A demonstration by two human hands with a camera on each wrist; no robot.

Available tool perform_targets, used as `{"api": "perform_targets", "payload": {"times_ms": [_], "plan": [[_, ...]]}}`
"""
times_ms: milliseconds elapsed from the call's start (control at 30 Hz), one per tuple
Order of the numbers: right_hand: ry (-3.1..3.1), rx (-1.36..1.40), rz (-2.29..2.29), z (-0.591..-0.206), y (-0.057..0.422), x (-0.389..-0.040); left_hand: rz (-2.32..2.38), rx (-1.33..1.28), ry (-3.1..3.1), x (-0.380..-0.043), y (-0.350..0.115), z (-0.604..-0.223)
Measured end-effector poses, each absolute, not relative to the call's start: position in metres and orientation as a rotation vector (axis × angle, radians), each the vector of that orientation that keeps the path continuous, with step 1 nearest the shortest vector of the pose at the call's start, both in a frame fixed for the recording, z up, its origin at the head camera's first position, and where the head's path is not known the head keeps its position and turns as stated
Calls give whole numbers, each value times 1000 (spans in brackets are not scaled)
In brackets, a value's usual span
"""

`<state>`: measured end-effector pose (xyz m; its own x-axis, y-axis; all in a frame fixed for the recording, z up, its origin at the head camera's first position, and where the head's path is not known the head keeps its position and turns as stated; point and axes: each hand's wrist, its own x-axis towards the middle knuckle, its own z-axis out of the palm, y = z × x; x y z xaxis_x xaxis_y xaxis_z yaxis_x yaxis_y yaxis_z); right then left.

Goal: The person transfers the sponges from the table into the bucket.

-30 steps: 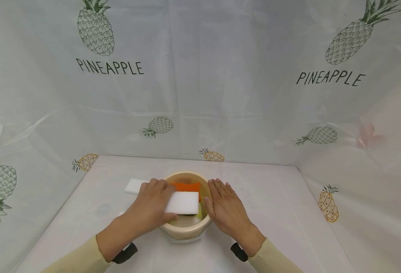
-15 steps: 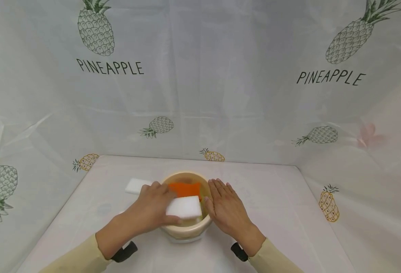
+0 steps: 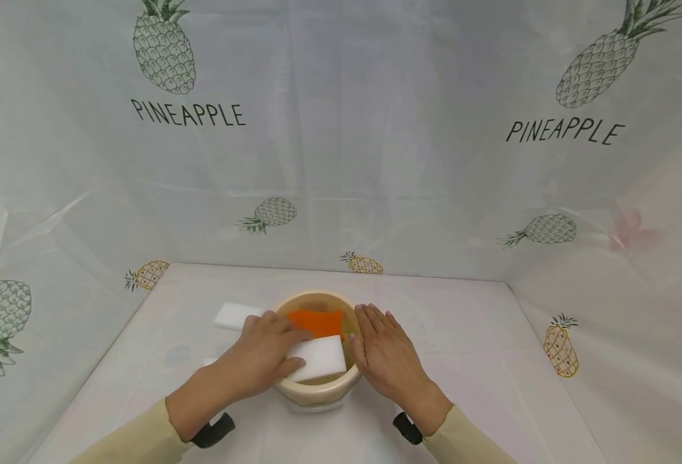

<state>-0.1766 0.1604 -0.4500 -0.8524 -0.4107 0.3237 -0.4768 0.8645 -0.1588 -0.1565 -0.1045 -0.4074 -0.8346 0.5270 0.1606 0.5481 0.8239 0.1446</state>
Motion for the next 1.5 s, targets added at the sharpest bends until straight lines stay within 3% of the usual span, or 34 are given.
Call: {"api": "perform_targets", "payload": {"times_ms": [300,700,1033,1500], "plan": [[-2752,675,359,-451,161,-177,-310,-938,-2868,-156,-99,-406],[-2738,677,365,-451,161,-177,-362,-748,-2845,-160,-118,-412],[-2736,683,365,-451,160,-177,-319,-488,-2694,-167,-161,-422],[-2738,687,373,-451,161,-178,75,-605,-2746,-166,-237,-471]]}}
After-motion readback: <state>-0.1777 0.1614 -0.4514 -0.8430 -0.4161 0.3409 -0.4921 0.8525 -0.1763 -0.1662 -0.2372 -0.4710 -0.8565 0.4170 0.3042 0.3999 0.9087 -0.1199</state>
